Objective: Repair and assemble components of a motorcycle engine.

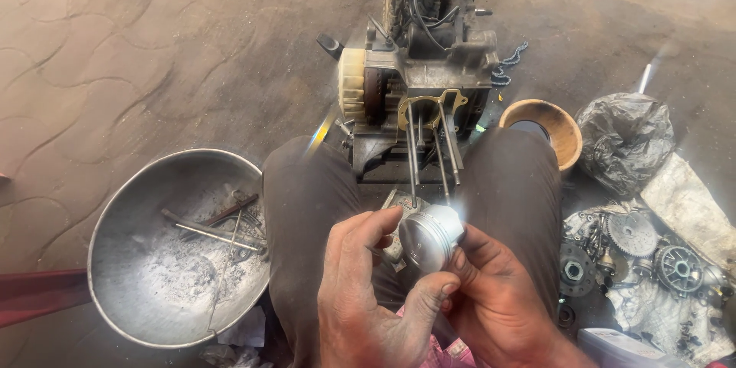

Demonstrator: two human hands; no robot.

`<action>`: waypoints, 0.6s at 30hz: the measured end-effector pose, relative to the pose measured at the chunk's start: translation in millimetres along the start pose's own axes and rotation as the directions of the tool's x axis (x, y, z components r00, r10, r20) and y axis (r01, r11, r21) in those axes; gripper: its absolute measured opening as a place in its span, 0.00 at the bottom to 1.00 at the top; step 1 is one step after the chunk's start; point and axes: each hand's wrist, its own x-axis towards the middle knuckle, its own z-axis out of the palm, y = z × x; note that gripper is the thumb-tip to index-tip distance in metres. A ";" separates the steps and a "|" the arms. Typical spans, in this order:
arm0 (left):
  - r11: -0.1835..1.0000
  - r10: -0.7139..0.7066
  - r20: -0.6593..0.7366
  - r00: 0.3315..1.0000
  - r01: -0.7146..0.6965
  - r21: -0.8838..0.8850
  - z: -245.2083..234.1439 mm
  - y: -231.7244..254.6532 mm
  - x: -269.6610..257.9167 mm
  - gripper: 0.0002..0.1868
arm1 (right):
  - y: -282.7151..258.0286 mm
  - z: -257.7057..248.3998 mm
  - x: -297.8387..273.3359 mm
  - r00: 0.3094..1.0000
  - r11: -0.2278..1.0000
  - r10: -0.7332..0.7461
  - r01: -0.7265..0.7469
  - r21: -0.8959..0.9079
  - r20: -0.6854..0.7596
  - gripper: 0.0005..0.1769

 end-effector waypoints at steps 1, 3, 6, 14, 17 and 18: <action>1.000 -0.013 0.011 1.000 0.013 0.005 0.3 0.2 -0.2 0.38 | -0.2 3.8 -0.3 1.000 1.000 -0.005 0.005 0.015 0.004 0.15; 1.000 -0.010 0.011 1.000 0.010 0.001 -0.5 1.1 -1.0 0.38 | 0.7 0.9 -1.6 1.000 1.000 -0.026 0.026 -0.006 -0.008 0.14; 1.000 -0.020 0.025 1.000 0.020 -0.006 -2.1 2.1 -0.4 0.38 | 1.2 0.5 -2.7 0.997 0.997 -0.064 0.062 -0.053 -0.037 0.12; 0.997 -0.034 0.061 0.998 0.038 -0.066 -5.4 -1.7 1.1 0.40 | 5.7 -3.2 -2.0 0.986 0.993 -0.089 0.075 -0.096 -0.145 0.12; 0.993 -0.079 0.084 0.993 0.086 -0.083 -6.4 -2.7 0.5 0.41 | 6.3 -4.1 -2.2 0.986 0.993 -0.092 0.081 -0.088 -0.137 0.12; 0.995 -0.065 0.079 0.995 0.071 -0.069 -6.7 -2.9 0.0 0.41 | 6.2 -3.5 -2.2 0.986 0.993 -0.088 0.076 -0.094 -0.139 0.12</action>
